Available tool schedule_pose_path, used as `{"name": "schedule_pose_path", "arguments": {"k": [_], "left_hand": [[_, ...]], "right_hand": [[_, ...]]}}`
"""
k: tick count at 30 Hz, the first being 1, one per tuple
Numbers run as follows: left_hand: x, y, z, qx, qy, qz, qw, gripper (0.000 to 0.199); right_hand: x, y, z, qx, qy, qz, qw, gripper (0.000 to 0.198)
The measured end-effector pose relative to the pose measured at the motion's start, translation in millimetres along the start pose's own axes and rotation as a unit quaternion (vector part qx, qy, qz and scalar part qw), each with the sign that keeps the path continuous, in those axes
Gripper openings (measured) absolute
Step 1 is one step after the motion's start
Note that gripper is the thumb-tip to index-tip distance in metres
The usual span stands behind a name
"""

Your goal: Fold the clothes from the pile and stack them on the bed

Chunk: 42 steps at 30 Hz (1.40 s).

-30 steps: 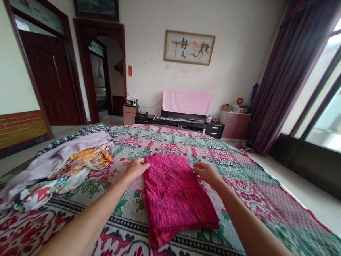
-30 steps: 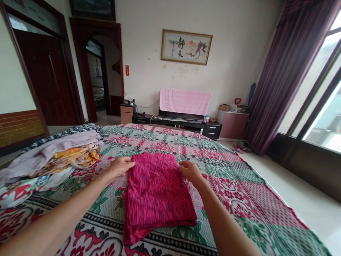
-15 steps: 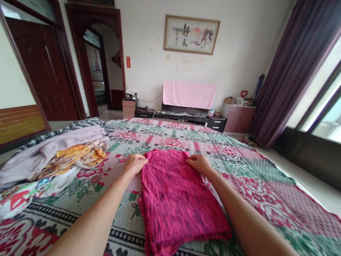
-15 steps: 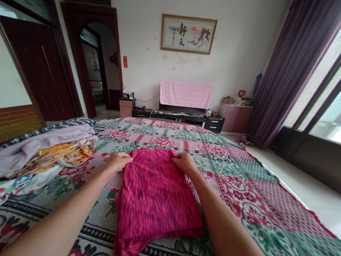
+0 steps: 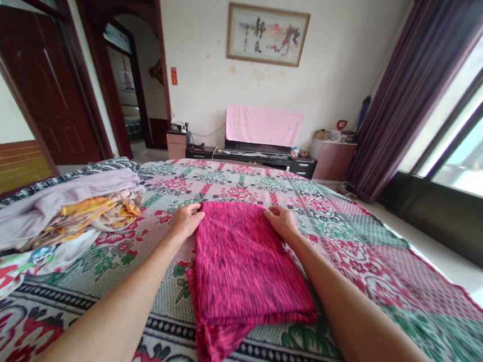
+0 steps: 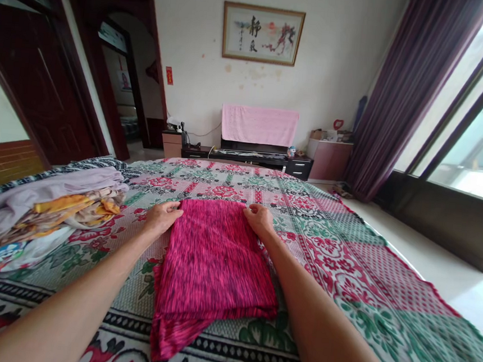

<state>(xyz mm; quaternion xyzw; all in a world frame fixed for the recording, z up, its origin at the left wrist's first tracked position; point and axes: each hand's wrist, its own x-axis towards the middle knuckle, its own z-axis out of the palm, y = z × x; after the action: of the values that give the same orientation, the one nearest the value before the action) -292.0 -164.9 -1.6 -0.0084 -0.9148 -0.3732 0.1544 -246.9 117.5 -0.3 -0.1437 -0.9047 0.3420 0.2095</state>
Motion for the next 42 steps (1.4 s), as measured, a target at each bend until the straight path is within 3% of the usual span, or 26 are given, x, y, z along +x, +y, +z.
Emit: {"name": "schedule_pose_path", "arguments": {"k": [3, 6, 9, 14, 19, 23, 26, 30, 36, 42], "left_hand": [[-4.8, 1.9, -4.5, 0.022, 0.020, 0.037, 0.999, 0.041], [-5.5, -2.0, -3.0, 0.043, 0.041, 0.157, 0.986, 0.042], [-3.9, -9.4, 4.2, 0.083, 0.006, 0.244, 0.966, 0.044], [-7.0, -15.0, 12.2, 0.146, -0.064, 0.246, 0.956, 0.045], [-12.2, -12.8, 8.2, 0.139, -0.042, 0.272, 0.951, 0.047], [-16.5, -16.9, -3.9, 0.131, -0.064, 0.318, 0.937, 0.044], [-26.8, -19.9, -20.0, 0.105, -0.098, 0.400, 0.905, 0.039], [-51.9, -16.8, -45.3, 0.063, -0.204, 0.477, 0.853, 0.038], [-83.5, -8.1, -72.7, 0.026, -0.318, 0.436, 0.842, 0.054], [-101.5, -2.4, -83.5, 0.033, -0.378, 0.439, 0.814, 0.057]], "right_hand": [[-4.0, 1.2, -7.4, 0.030, -0.007, -0.024, 0.999, 0.038], [-8.1, 2.5, -13.2, 0.045, -0.034, -0.089, 0.994, 0.038], [-10.6, 3.0, -12.6, 0.025, -0.062, -0.168, 0.983, 0.037], [-11.9, 4.1, -4.8, -0.013, -0.134, -0.280, 0.951, 0.033], [-13.7, 12.3, -7.8, 0.033, -0.103, -0.247, 0.963, 0.030], [-19.7, 22.3, -25.1, 0.047, -0.126, -0.291, 0.947, 0.027], [-30.0, 28.3, -47.6, 0.050, -0.174, -0.316, 0.931, 0.032], [-53.4, 32.2, -78.5, 0.028, -0.281, -0.348, 0.894, 0.044], [-89.0, 22.9, -107.3, 0.022, -0.356, -0.331, 0.874, 0.069], [-104.8, 9.0, -121.8, 0.015, -0.372, -0.304, 0.877, 0.070]]}}
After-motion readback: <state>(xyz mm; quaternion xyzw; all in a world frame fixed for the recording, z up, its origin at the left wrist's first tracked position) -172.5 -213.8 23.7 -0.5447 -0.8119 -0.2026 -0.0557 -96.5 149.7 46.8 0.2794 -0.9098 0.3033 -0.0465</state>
